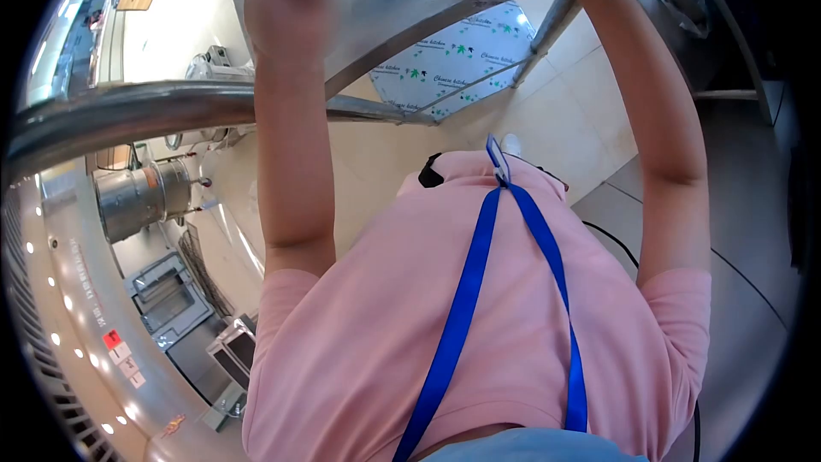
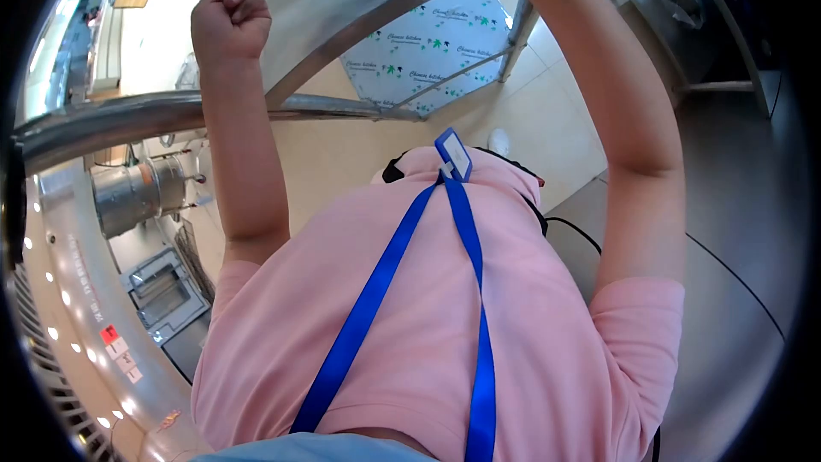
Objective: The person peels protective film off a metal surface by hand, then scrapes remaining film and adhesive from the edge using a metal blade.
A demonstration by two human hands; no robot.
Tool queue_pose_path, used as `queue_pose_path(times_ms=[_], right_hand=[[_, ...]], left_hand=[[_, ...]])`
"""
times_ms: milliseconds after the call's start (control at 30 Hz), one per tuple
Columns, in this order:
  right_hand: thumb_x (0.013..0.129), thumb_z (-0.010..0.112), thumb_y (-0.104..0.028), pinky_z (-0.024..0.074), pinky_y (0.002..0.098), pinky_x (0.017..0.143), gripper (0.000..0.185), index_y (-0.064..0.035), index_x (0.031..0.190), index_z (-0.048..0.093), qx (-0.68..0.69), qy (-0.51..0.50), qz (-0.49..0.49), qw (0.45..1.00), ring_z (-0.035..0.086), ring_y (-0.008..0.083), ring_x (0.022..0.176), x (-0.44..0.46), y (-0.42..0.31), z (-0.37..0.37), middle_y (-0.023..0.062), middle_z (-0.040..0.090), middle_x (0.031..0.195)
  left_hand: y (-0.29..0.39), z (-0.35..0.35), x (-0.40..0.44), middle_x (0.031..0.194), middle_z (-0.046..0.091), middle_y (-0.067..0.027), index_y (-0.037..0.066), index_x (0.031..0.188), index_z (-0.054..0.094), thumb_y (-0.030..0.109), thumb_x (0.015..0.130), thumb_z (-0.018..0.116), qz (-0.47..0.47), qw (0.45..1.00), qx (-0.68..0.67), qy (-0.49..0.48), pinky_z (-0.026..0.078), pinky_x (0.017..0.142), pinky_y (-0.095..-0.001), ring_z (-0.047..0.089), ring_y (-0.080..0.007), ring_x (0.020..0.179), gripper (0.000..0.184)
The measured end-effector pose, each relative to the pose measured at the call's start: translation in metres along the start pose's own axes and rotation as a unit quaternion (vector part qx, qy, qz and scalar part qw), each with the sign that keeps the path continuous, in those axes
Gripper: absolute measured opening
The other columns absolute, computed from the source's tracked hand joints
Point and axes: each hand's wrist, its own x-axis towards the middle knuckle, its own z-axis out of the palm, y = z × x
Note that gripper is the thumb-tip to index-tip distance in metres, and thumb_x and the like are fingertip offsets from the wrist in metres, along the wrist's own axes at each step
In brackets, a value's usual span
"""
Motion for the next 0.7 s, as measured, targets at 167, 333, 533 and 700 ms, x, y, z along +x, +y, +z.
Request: queue_pose_path(times_ms=[167,333,533,700], right_hand=[[0.073,0.058,-0.011,0.0425,0.0321,0.078,0.028,-0.0021,0.099,0.051,-0.043,-0.038,-0.305,0.951,0.052,0.0229,0.09,-0.041,-0.03,0.054,0.0074,0.053,0.101],[0.068,0.063,-0.018,0.0424,0.0326,0.074,0.039,-0.0039,0.103,0.051,-0.136,0.061,-0.419,0.896,0.05,0.0224,0.089,-0.079,-0.033,0.049,0.0087,0.051,0.099],[0.068,0.061,-0.008,0.044,0.0329,0.059,0.015,0.0006,0.077,0.053,-0.106,0.075,-0.148,0.98,0.054,0.0269,0.071,-0.068,0.013,-0.002,0.013,0.054,0.077],[0.066,0.061,-0.006,0.0441,0.0305,0.058,0.013,-0.0005,0.077,0.056,-0.075,-0.094,-0.185,0.975,0.056,0.0249,0.067,-0.039,0.037,-0.021,0.0128,0.055,0.073]], left_hand=[[0.004,-0.012,-0.015,0.059,0.043,-0.0065,0.0,0.072,0.044,0.012,0.086,0.039,-0.027,0.994,-0.101,-0.038,0.025,0.033,-0.0161,0.037,-0.0078,0.044,0.019],[-0.008,-0.023,-0.031,0.059,0.044,-0.0065,0.0,0.072,0.044,0.012,0.085,0.04,0.157,0.945,0.264,-0.112,0.025,0.034,-0.0158,0.037,-0.008,0.044,0.018],[-0.016,-0.05,-0.025,0.052,0.041,-0.0067,0.005,0.062,0.042,0.013,0.068,0.049,0.343,0.704,0.615,-0.093,0.035,0.047,-0.0298,0.039,-0.0232,0.046,0.012],[-0.03,-0.068,-0.018,0.056,0.044,-0.0061,0.003,0.068,0.045,0.014,0.078,0.046,0.359,0.712,0.595,-0.102,0.03,0.04,-0.0221,0.038,-0.0144,0.045,0.015]])
